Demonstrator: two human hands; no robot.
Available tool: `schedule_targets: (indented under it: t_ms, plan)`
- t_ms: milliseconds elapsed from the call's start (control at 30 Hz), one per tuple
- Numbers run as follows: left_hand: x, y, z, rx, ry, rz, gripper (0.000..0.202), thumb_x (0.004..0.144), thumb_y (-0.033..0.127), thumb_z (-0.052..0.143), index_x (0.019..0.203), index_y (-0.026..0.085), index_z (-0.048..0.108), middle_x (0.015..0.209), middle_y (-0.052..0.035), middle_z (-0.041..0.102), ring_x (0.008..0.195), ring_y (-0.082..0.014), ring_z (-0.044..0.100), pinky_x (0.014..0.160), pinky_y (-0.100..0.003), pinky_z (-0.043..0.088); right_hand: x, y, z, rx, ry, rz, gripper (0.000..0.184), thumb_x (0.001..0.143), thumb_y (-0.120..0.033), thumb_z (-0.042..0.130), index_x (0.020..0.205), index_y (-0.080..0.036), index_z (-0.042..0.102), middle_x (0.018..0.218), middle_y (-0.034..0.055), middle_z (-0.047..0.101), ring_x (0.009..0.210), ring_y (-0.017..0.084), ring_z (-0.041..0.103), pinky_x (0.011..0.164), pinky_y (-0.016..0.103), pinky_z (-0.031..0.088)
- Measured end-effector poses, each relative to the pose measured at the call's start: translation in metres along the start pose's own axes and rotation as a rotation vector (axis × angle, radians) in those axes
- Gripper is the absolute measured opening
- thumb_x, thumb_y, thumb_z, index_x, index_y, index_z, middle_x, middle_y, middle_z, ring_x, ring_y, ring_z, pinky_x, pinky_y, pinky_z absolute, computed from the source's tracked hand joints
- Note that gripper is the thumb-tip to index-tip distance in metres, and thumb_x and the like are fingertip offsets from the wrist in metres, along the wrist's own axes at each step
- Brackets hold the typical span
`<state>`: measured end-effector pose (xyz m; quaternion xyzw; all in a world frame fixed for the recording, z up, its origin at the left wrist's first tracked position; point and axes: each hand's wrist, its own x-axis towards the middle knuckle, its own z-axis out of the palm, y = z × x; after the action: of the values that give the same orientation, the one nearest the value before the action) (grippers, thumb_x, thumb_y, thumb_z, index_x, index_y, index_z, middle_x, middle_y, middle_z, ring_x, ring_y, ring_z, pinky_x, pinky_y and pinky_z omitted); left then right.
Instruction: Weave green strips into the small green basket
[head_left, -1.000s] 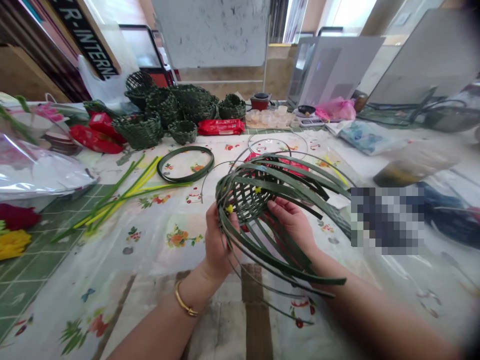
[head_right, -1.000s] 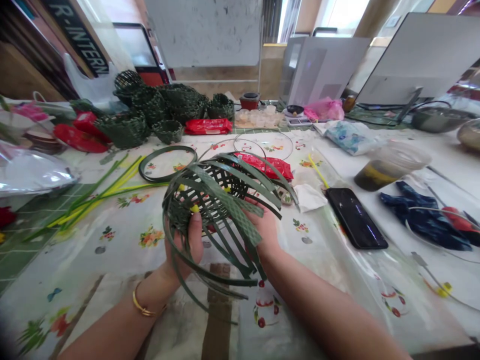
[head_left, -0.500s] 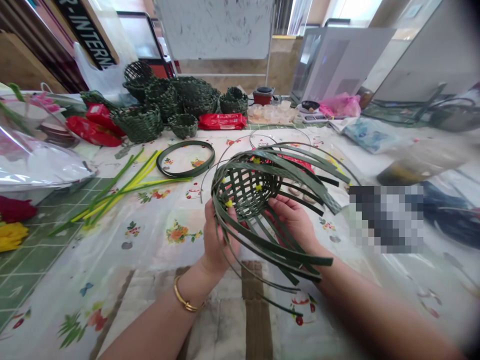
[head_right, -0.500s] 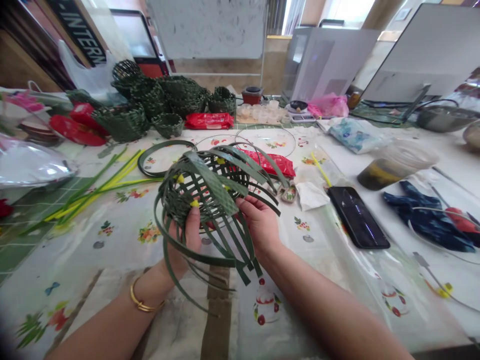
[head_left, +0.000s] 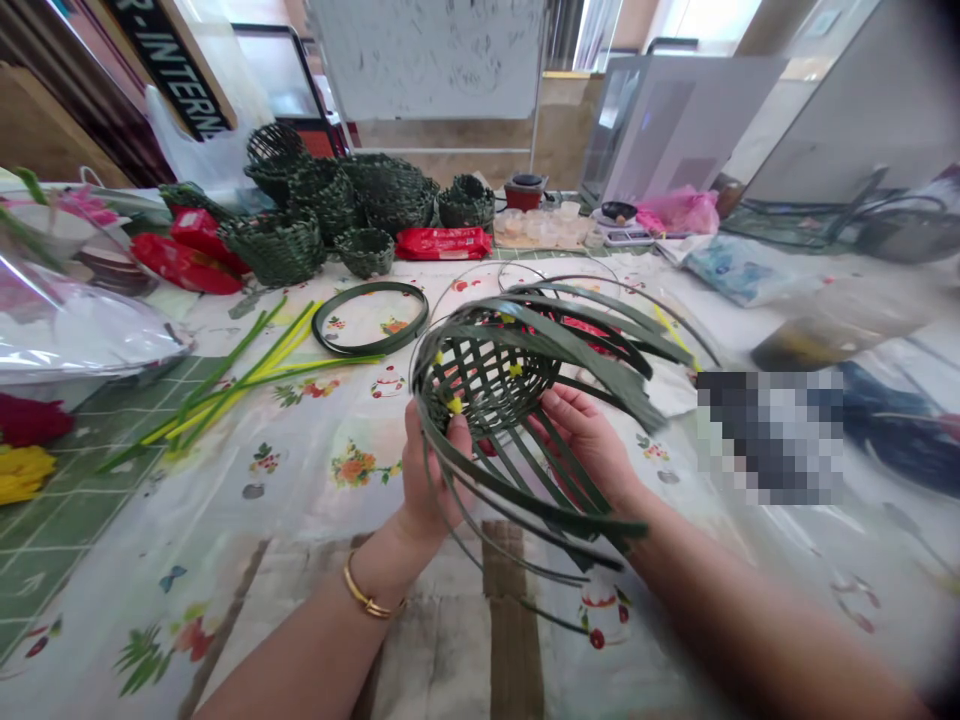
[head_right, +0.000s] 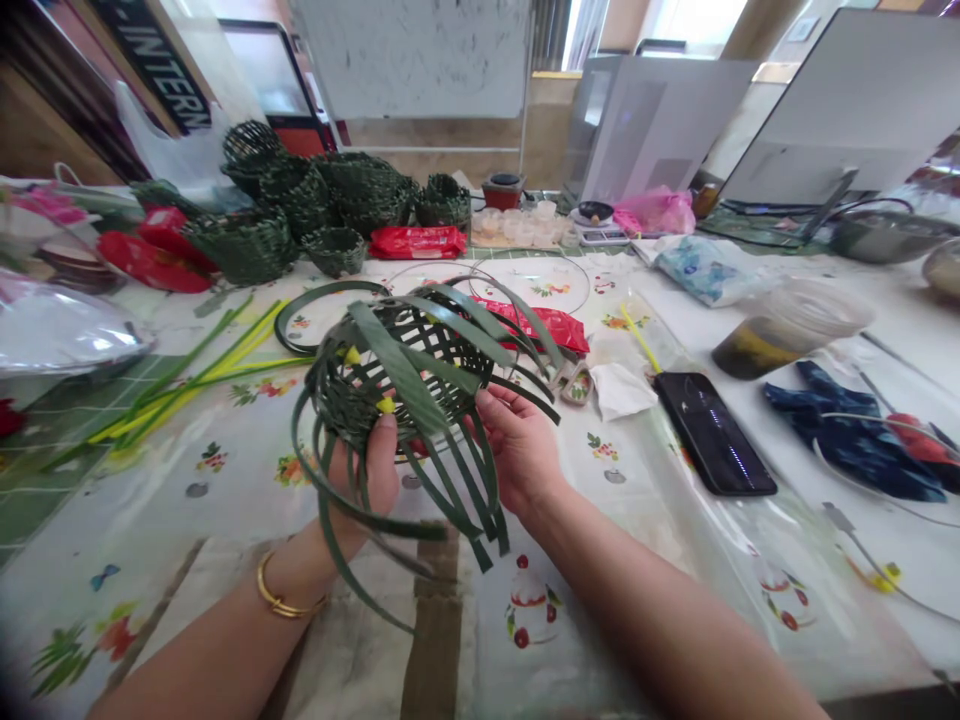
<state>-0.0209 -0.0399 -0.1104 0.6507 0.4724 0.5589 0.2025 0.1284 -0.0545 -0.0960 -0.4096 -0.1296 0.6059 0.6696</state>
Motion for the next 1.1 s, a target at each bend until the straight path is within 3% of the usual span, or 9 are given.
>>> schedule_targets:
  t_ms: [67, 167, 267, 333, 467, 600, 733, 933, 1100]
  plan:
    - [0.004, -0.001, -0.003, -0.032, -0.008, -0.071, 0.021, 0.085, 0.031, 0.051, 0.096, 0.018, 0.062, 0.107, -0.0115, 0.065, 0.111, -0.0264, 0.055, 0.105, -0.044, 0.038, 0.002, 0.002, -0.003, 0.016, -0.068, 0.015, 0.018, 0.064, -0.021, 0.079, 0.076, -0.020, 0.065, 0.075, -0.0023, 0.068, 0.066, 0.010, 0.062, 0.062, 0.022, 0.054]
    - [0.007, -0.002, -0.006, -0.172, -0.051, -0.339, 0.017, 0.076, 0.033, 0.059, 0.084, 0.019, 0.065, 0.099, -0.0086, 0.068, 0.111, -0.0283, 0.056, 0.102, -0.045, 0.041, 0.006, 0.004, -0.008, 0.049, -0.144, 0.012, 0.019, 0.064, -0.022, 0.080, 0.075, -0.021, 0.065, 0.070, -0.0044, 0.066, 0.061, 0.008, 0.059, 0.058, 0.020, 0.052]
    - [0.007, 0.001, -0.004, -0.307, -0.160, -0.543, 0.018, 0.072, 0.035, 0.059, 0.068, 0.018, 0.061, 0.068, -0.0061, 0.066, 0.074, -0.0256, 0.066, 0.068, -0.041, 0.055, 0.010, 0.005, -0.010, 0.050, -0.176, -0.048, 0.021, 0.061, -0.023, 0.082, 0.071, -0.020, 0.064, 0.067, -0.0051, 0.064, 0.060, 0.007, 0.057, 0.058, 0.019, 0.050]
    - [0.009, 0.006, -0.001, -0.466, -0.236, -0.692, 0.019, 0.068, 0.034, 0.057, 0.060, 0.016, 0.056, 0.049, -0.0020, 0.057, 0.046, -0.0184, 0.057, 0.045, -0.032, 0.050, 0.011, 0.004, -0.011, 0.007, -0.180, -0.121, 0.022, 0.062, -0.026, 0.081, 0.076, -0.021, 0.064, 0.071, -0.0044, 0.064, 0.063, 0.009, 0.058, 0.062, 0.022, 0.050]
    - [0.013, 0.014, 0.002, -0.829, -0.315, -1.012, 0.014, 0.059, 0.026, 0.062, 0.061, 0.013, 0.057, 0.044, 0.0013, 0.054, 0.035, -0.0093, 0.045, 0.033, -0.020, 0.039, 0.011, 0.002, -0.012, -0.139, -0.163, -0.328, 0.040, 0.065, -0.027, 0.078, 0.100, -0.027, 0.061, 0.107, 0.0004, 0.062, 0.093, 0.016, 0.059, 0.085, 0.035, 0.048]
    - [0.012, 0.014, 0.002, -0.892, -0.343, -1.072, 0.011, 0.058, 0.020, 0.063, 0.063, 0.012, 0.058, 0.045, 0.0018, 0.054, 0.036, -0.0081, 0.046, 0.032, -0.017, 0.036, 0.006, -0.001, -0.013, -0.230, -0.287, -0.393, 0.063, 0.066, -0.031, 0.077, 0.122, -0.036, 0.049, 0.139, 0.0009, 0.044, 0.121, 0.022, 0.046, 0.099, 0.041, 0.042]
    - [0.012, 0.014, 0.000, -0.878, -0.398, -1.122, 0.009, 0.060, 0.018, 0.060, 0.065, 0.011, 0.059, 0.054, -0.0014, 0.060, 0.033, -0.0052, 0.041, 0.029, -0.015, 0.031, 0.001, -0.005, -0.012, -0.335, -0.411, -0.426, 0.081, 0.061, -0.033, 0.081, 0.130, -0.046, 0.041, 0.148, -0.0068, 0.033, 0.130, 0.024, 0.039, 0.099, 0.043, 0.043]
    - [0.015, 0.017, -0.003, -0.883, -0.451, -1.118, 0.010, 0.062, 0.018, 0.056, 0.060, 0.009, 0.061, 0.043, 0.0007, 0.051, 0.029, -0.0046, 0.035, 0.025, -0.014, 0.026, -0.004, -0.008, -0.012, -0.448, -0.457, -0.474, 0.079, 0.066, -0.032, 0.077, 0.134, -0.042, 0.039, 0.145, -0.0032, 0.038, 0.131, 0.025, 0.036, 0.103, 0.045, 0.038]
    - [0.014, 0.014, -0.003, -0.871, -0.526, -1.088, 0.016, 0.066, 0.020, 0.056, 0.065, 0.007, 0.065, 0.054, -0.0049, 0.062, 0.028, -0.0024, 0.033, 0.024, -0.014, 0.025, -0.007, -0.008, -0.013, -0.500, -0.390, -0.549, 0.069, 0.070, -0.031, 0.073, 0.131, -0.038, 0.042, 0.138, 0.0008, 0.046, 0.123, 0.025, 0.044, 0.097, 0.043, 0.042]
